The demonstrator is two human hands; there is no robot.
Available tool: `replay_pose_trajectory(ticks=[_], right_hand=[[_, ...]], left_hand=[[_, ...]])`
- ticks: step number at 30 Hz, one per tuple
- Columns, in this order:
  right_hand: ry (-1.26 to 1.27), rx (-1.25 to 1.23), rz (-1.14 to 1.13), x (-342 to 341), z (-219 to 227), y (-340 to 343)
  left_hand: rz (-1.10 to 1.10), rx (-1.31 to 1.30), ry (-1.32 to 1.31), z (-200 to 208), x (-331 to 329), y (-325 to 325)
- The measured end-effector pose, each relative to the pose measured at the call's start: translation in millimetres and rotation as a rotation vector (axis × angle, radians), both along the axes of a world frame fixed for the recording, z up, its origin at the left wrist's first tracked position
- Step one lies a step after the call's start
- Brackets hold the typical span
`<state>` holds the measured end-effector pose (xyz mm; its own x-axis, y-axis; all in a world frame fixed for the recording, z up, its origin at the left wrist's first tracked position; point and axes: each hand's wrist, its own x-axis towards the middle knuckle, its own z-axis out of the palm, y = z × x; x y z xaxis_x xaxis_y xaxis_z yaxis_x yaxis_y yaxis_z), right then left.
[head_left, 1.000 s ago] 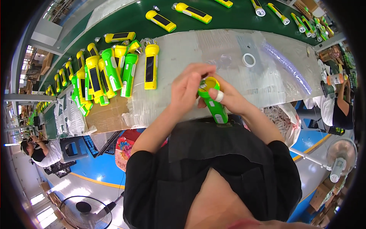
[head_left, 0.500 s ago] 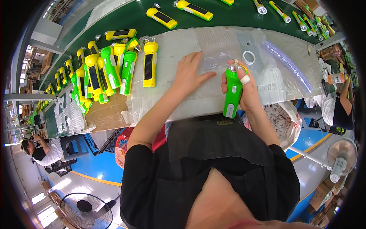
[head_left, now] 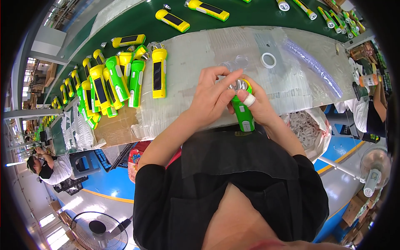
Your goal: Assembling and inspecting portable LED flashlights on a factory production line.
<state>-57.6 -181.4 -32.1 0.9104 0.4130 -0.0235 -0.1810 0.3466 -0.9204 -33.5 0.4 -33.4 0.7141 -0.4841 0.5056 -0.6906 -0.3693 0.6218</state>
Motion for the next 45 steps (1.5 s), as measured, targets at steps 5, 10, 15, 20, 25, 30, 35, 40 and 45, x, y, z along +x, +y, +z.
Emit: replay_pose_trajectory(ticks=[5,10,15,20,25,30,35,40,45], right_hand=[[-0.015,-0.022,0.042,-1.4,-1.2,0.8],[-0.036,-0.017,0.105,-4.0,-9.8,-2.0],[-0.263,-0.019,-0.166,-5.6,-34.4,-8.7],[-0.151,0.228,-0.291,-7.6,-16.6,-43.7],[-0.186,0.118,-0.495,-6.6,-8.5,-65.2],[-0.242,0.018,-0.494,1.2,-6.8,-66.6],[-0.301,0.035,-0.35,26.4,-8.9,-50.9],[-0.409,-0.001,-0.232,42.0,-17.1,-27.8],[-0.492,-0.107,-0.198,43.1,-14.2,-23.5]], left_hand=[[-0.067,-0.094,-0.029,-1.4,-1.4,-1.4],[-0.136,-0.144,-0.049,-5.2,-1.6,-12.0],[-0.177,-0.191,-0.079,-9.5,4.6,-32.3],[-0.212,-0.305,0.078,-1.9,44.7,-78.2],[-0.105,0.329,-0.201,-47.2,113.8,-117.9],[-0.087,-0.019,-0.06,-53.1,125.9,-105.8],[-0.192,-0.337,0.121,30.8,75.0,-54.3],[-0.088,-0.072,-0.064,44.9,45.3,-27.7],[-0.067,-0.026,-0.095,46.2,41.3,-16.4]])
